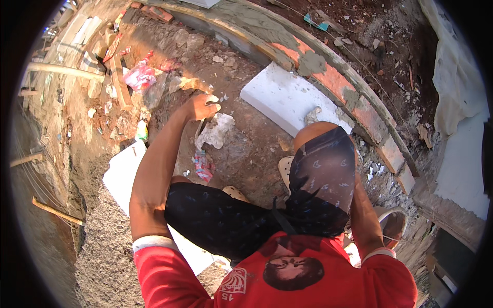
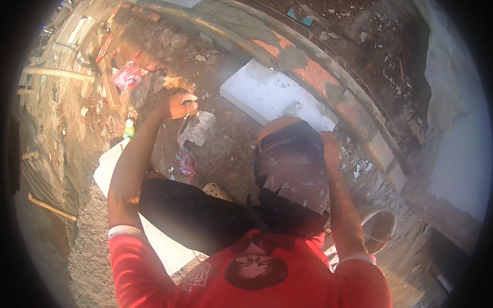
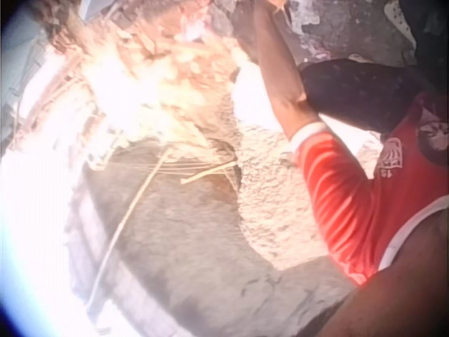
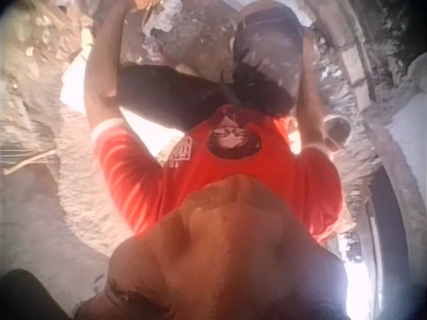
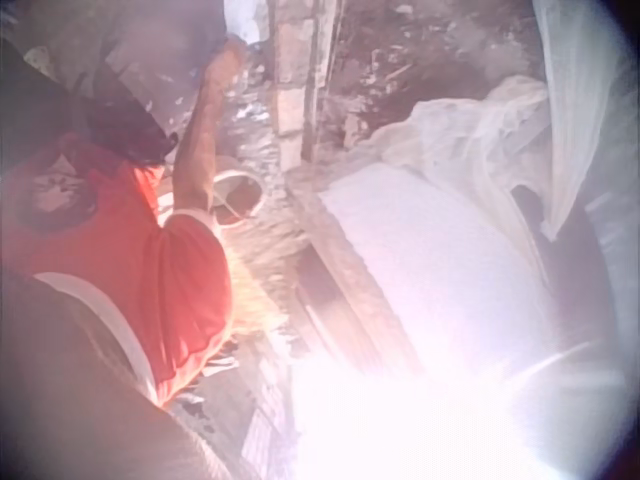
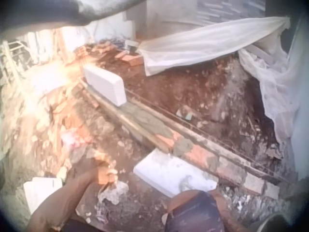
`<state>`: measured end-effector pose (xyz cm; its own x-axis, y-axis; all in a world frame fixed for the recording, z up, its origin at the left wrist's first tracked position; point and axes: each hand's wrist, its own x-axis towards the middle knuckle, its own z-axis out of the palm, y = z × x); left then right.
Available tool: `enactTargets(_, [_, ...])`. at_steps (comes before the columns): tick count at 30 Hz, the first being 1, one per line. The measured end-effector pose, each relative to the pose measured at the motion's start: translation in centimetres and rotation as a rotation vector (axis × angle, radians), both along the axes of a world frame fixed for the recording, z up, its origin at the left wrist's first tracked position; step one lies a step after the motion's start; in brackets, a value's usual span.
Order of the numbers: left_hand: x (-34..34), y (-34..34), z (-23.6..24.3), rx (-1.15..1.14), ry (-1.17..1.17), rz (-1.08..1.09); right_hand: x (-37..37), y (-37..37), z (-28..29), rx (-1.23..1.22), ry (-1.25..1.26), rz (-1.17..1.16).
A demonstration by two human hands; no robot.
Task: The person places bricks onto a low wall, applies mortar with a trowel, and uses a hammer to adjust brick positions. The person also retrieves a bucket of water, mixes it with a trowel, and handles white foam blocks.
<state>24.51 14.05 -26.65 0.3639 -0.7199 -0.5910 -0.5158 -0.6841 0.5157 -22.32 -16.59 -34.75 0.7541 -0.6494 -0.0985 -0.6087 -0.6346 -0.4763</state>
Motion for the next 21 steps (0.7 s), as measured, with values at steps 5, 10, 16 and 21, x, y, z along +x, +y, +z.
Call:
enactTargets(5, [0.9,0.4,-0.9,-0.088,-0.002,-0.039,1.6,0.4,0.7,-0.249,-0.078,0.05])
enactTargets(10, [1.5,1.3,-1.2,-0.123,-0.03,-0.013,1.8,0.5,0.8,-0.201,0.019,0.068])
enactTargets(16, [1.9,2.1,-0.6,-0.116,0.016,0.005,3.1,-0.5,1.7,-0.118,-0.114,0.142])
enactTargets(21, [1.3,2.1,0.6,-0.101,0.05,-0.003,9.3,-4.1,4.5,-0.363,-0.119,0.222])
